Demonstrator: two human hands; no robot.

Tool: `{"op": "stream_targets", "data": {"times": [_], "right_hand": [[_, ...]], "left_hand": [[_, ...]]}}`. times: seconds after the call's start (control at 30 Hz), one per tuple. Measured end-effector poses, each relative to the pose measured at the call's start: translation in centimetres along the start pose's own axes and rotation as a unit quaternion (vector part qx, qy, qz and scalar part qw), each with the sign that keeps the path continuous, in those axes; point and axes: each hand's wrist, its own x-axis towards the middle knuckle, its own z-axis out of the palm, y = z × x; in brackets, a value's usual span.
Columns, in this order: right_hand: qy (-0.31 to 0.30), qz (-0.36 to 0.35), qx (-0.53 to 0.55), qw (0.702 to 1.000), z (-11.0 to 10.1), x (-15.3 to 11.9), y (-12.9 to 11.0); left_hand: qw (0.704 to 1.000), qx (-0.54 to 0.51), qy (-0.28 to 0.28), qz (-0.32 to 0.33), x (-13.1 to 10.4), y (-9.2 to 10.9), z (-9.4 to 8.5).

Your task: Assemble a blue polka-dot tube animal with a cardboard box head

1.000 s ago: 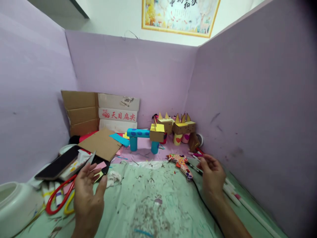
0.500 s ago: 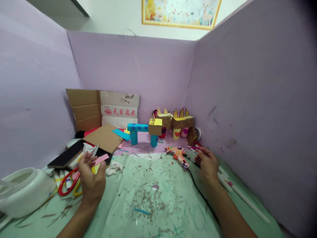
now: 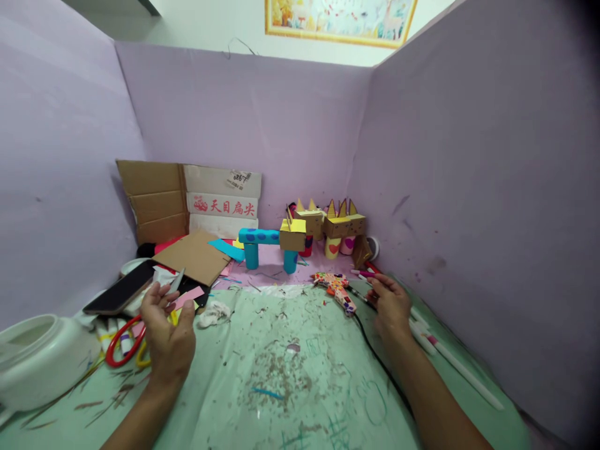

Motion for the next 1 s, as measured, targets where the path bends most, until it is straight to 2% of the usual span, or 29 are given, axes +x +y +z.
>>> {"op": "stream_targets", "data": {"times": [0.67, 0.77, 0.9, 1.0], "right_hand": [[0.002, 0.031, 0.053, 0.998, 0.1, -0.4, -0.1], [-0.015, 0.065, 0.097, 0.993, 0.0, -0.1, -0.7], [-0.044, 0.14, 0.185, 0.972, -0.5, 0.6, -1.7], [-0.03, 0.179, 0.216, 0.959, -0.4, 0.7, -2.1]], "left_hand": [[1.0, -0.011, 0.007, -0.013, 0.2, -0.5, -0.1], [0.995, -0.096, 0.011, -0.04, 0.4, -0.3, -0.1], [0.951, -0.278, 0.069, -0.12, 0.9, 0.3, -0.2], [0.929, -0.3, 0.119, -0.182, 1.3, 0.7, -0.3]]}}
